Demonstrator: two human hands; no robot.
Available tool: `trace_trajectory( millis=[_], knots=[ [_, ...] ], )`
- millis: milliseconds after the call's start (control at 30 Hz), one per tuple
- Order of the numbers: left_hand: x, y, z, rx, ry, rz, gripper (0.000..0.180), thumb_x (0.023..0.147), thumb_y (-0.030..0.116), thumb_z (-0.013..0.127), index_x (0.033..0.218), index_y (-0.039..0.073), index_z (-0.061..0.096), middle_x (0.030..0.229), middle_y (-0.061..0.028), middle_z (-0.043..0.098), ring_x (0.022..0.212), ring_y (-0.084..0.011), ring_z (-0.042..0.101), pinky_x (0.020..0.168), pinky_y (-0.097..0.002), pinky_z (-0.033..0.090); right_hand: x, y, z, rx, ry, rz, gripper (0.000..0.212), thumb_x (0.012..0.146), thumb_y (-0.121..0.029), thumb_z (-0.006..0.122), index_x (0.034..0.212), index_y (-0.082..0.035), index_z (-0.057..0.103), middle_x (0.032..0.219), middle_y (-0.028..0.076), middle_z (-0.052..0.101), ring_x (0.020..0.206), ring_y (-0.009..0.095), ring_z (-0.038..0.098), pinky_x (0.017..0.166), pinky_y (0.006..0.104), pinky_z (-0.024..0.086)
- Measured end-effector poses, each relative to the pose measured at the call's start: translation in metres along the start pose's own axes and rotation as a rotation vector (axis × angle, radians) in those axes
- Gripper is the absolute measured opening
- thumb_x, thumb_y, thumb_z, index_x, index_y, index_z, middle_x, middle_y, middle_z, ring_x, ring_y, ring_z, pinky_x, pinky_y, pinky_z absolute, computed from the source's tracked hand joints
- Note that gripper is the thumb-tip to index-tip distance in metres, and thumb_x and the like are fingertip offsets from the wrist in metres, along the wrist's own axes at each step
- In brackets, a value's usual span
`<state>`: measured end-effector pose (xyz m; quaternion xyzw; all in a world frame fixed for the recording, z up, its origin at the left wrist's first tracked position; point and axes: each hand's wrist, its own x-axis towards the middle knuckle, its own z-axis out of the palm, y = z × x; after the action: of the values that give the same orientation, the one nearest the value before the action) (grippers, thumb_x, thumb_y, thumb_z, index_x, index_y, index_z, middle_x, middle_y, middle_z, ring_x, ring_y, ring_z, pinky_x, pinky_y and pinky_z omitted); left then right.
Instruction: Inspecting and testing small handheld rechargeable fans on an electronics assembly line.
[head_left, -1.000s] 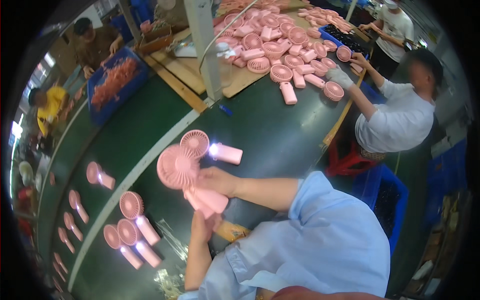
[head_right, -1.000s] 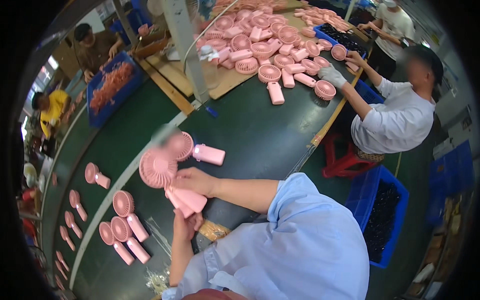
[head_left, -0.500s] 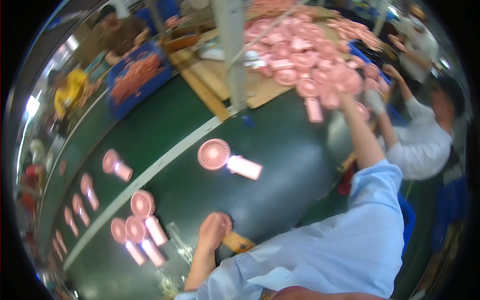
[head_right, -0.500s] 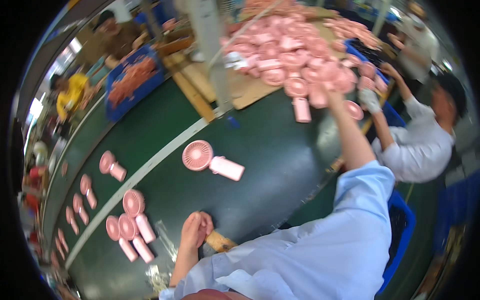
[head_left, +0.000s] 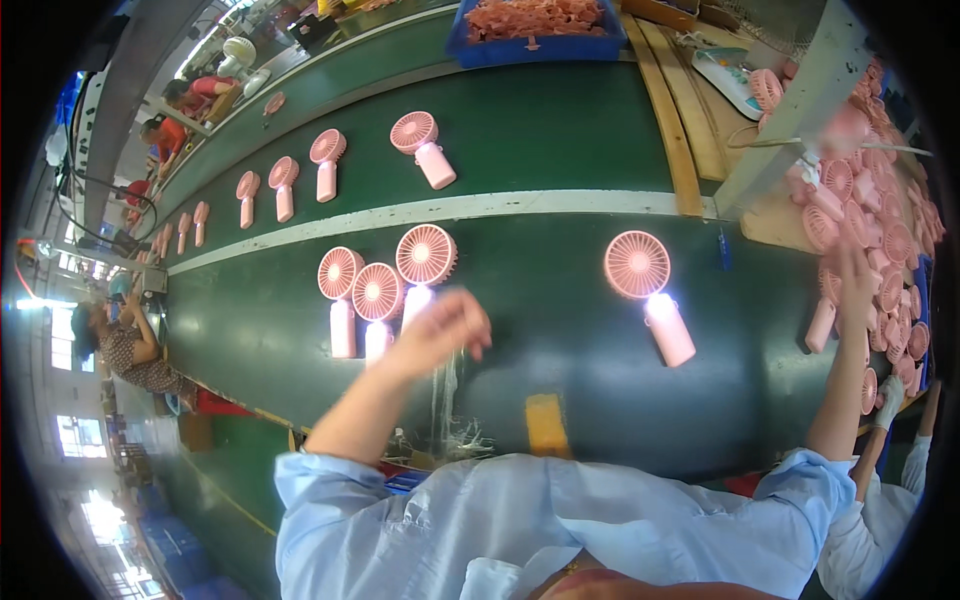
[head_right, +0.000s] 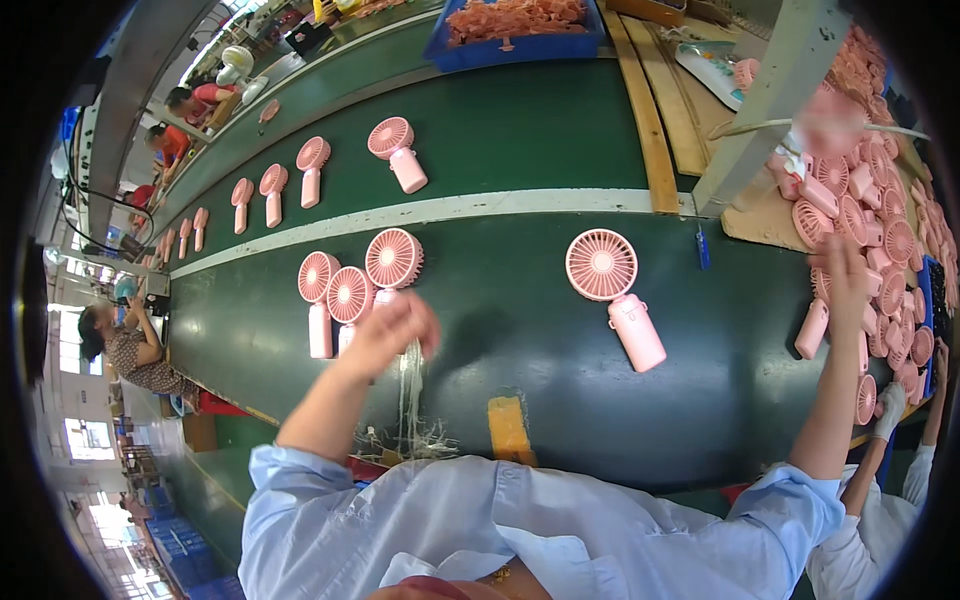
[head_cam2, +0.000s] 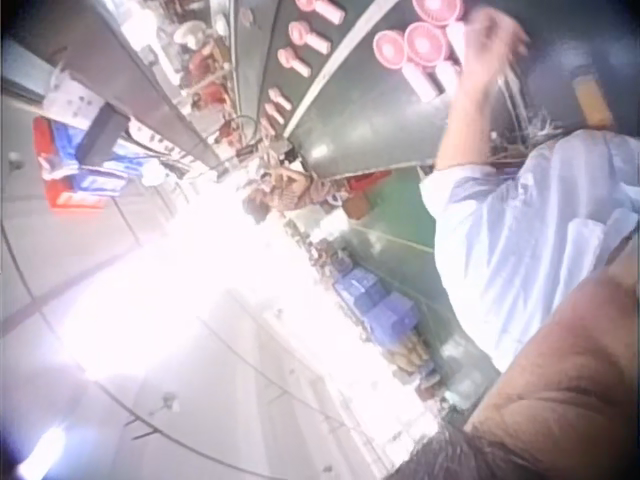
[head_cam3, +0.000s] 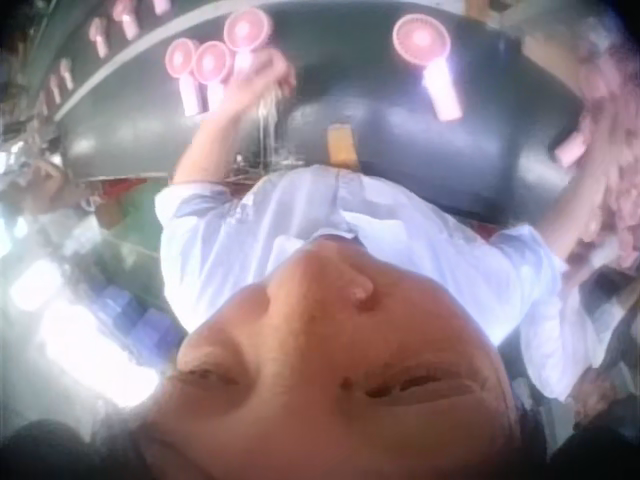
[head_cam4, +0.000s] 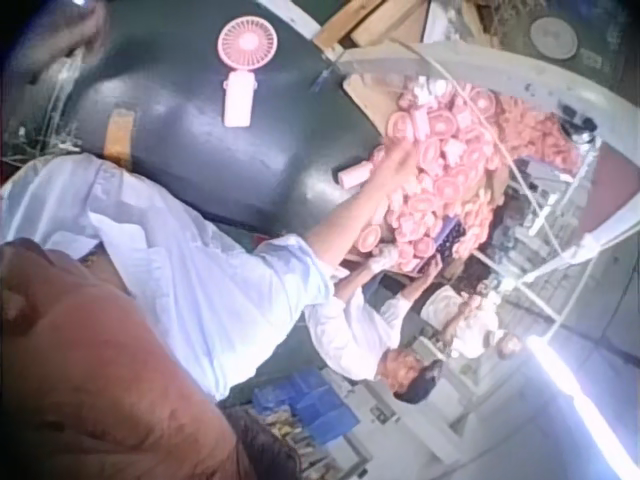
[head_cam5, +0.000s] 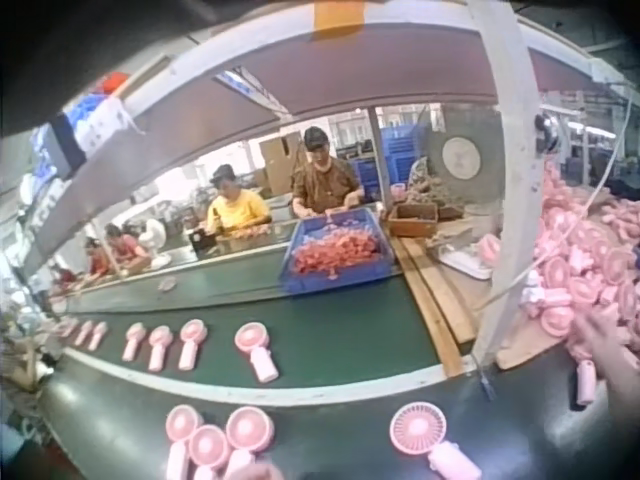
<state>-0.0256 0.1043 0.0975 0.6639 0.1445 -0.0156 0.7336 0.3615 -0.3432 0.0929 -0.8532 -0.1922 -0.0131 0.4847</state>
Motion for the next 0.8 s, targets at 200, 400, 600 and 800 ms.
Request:
trace_trajectory(
  millis=[200, 400, 600, 800],
  knots=[
    [0.130, 0.015, -0.133, 0.857, 0.647, 0.113, 0.043, 0.083, 0.042, 0.055, 0.086, -0.001, 0.056, 0.076, -0.0128, 0.062, 0.068, -0.0194, 0.060, 0.062, -0.0310, 0.047, -0.096, -0.128, 0.144, -0.608, -0.655, -0.300, 0.066, 0.070, -0.045, 0.066, 0.115, 0.001, 0.051, 0.093, 0.018, 0.058, 0.080, 0.031, 0.060, 0.069, 0.0363, 0.049],
    [0.211, -0.001, -0.163, 1.219, 0.802, -0.280, 0.077, 0.066, 0.061, 0.061, 0.110, -0.002, 0.055, 0.101, -0.0196, 0.061, 0.095, -0.0296, 0.060, 0.083, -0.0370, 0.046, -0.134, -0.122, 0.190, -0.638, -0.472, -0.279, 0.072, 0.066, -0.041, 0.071, 0.118, 0.001, 0.046, 0.095, 0.016, 0.055, 0.087, 0.032, 0.056, 0.073, 0.0388, 0.048],
    [0.203, 0.008, -0.163, 0.982, 0.558, -0.310, 0.073, 0.063, 0.044, 0.072, 0.113, -0.004, 0.049, 0.098, -0.0158, 0.061, 0.087, -0.0276, 0.062, 0.077, -0.0351, 0.049, -0.136, -0.123, 0.193, -0.542, -0.453, -0.230, 0.072, 0.063, -0.041, 0.072, 0.117, -0.001, 0.047, 0.101, 0.017, 0.055, 0.092, 0.032, 0.056, 0.077, 0.0388, 0.047],
    [0.088, 0.041, -0.075, -0.135, 0.184, 0.066, 0.038, 0.083, 0.028, 0.061, 0.105, 0.003, 0.044, 0.077, -0.0105, 0.059, 0.065, -0.0180, 0.061, 0.057, -0.0303, 0.051, -0.143, -0.125, 0.193, -0.521, -0.371, -0.236, 0.066, 0.065, -0.044, 0.070, 0.112, -0.002, 0.050, 0.096, 0.015, 0.056, 0.090, 0.030, 0.056, 0.074, 0.0390, 0.046]
  ],
)
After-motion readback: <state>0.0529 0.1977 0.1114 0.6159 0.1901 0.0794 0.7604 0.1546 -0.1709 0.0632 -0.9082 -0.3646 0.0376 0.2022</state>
